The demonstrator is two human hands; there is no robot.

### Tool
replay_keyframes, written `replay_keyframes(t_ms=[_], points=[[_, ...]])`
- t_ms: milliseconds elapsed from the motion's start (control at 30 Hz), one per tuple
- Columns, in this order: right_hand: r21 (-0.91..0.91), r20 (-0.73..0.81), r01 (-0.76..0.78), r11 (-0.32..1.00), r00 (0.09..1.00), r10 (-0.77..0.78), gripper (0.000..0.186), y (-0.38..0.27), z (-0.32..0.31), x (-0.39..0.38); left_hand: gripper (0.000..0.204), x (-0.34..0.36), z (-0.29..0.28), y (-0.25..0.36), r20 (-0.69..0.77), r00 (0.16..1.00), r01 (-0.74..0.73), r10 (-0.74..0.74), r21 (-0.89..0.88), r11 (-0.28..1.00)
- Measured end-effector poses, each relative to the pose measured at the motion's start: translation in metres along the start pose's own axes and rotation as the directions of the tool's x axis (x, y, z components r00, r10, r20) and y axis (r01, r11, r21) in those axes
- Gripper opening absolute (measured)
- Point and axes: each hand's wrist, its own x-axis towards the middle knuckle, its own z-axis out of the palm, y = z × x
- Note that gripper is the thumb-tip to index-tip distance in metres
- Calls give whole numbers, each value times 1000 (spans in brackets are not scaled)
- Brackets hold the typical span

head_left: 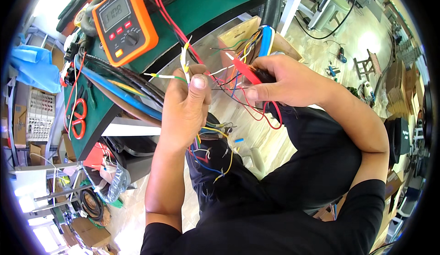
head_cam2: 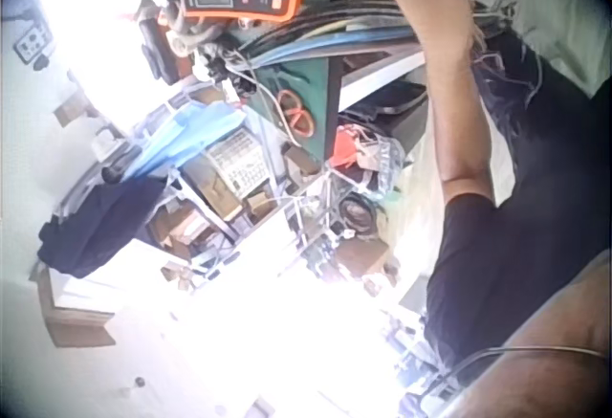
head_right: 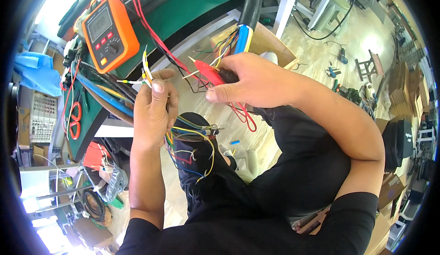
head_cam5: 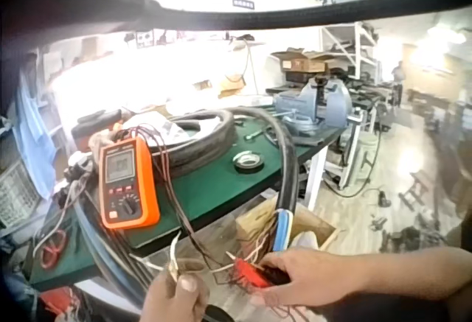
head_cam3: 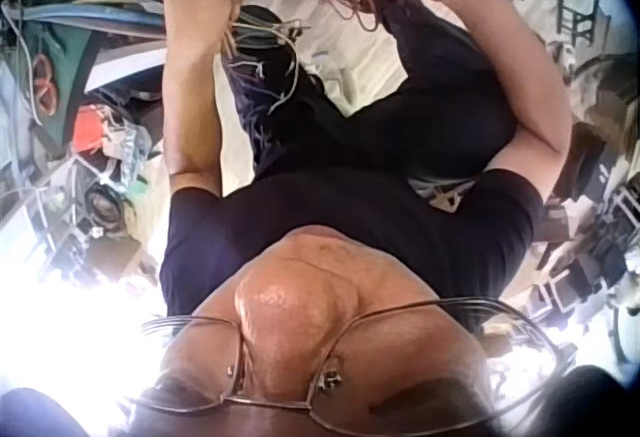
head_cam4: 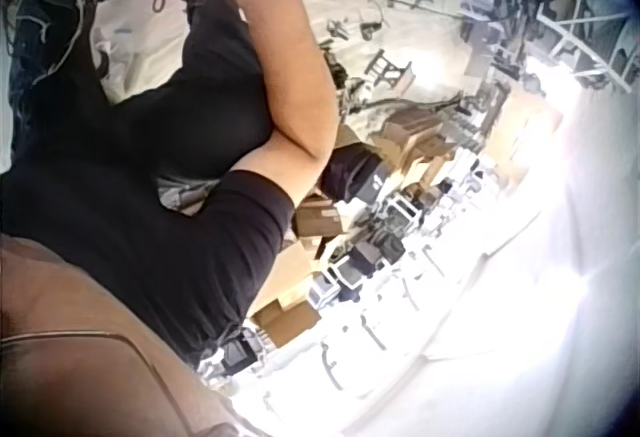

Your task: The person uses a multimeter to test several colored wires connected to a large black cable. They touch the multimeter probes to the ends of the wires and press buttons on the multimeter to check readings.

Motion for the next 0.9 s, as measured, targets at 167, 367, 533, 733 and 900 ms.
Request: replay_keyframes(t_ms=[167, 367, 533, 733, 900], points=[[190, 10, 82, 978, 996, -86, 52, 13, 0, 0, 48, 8, 14, 0, 40, 998, -55, 56, -32, 998], [36, 25, 142, 989, 989, -143, 50, 20, -1, 0, 37, 10, 23, 2, 41, 999, 34, -28, -140, 990], [-266, -37, 159, 951, 984, -175, 51, 16, -11, -7, 31, 8, 22, 3, -38, 996, 71, -82, -234, 970], [-388, -41, 177, 904, 977, -209, 50, -3, -23, -21, 29, 5, 14, 3, 0, 999, 50, -51, -255, 966], [-142, -40, 135, 981, 989, -142, 49, 3, -10, -13, 33, 1, 28, 5, 138, 978, 199, -154, -431, 880]])
